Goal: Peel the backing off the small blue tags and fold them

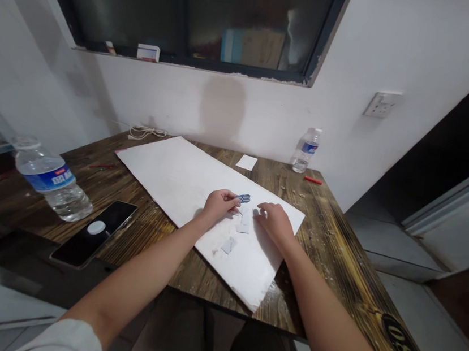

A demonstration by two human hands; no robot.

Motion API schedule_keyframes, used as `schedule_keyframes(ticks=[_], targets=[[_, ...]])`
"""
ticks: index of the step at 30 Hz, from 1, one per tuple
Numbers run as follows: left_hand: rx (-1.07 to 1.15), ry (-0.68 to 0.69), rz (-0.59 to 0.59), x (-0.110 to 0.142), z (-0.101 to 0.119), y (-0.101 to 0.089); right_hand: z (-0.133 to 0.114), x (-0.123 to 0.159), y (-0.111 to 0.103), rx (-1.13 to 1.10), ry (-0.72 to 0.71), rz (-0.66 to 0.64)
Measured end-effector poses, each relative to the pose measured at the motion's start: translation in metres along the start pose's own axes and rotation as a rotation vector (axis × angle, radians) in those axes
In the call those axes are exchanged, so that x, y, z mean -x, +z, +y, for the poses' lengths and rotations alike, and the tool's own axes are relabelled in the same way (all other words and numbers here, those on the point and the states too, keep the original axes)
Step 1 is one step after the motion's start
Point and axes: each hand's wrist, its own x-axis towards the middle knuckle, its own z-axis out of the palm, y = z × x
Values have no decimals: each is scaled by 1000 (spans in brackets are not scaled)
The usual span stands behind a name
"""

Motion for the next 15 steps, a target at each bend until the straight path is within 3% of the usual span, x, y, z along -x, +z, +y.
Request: schedule_keyframes(ticks=[10,15], targets=[[-2,-17,1,2,2,2,-5,2,-4,139,-31,-57],[6,-16,11,0,-1,1,-3,-1,-4,50,-28,45]])
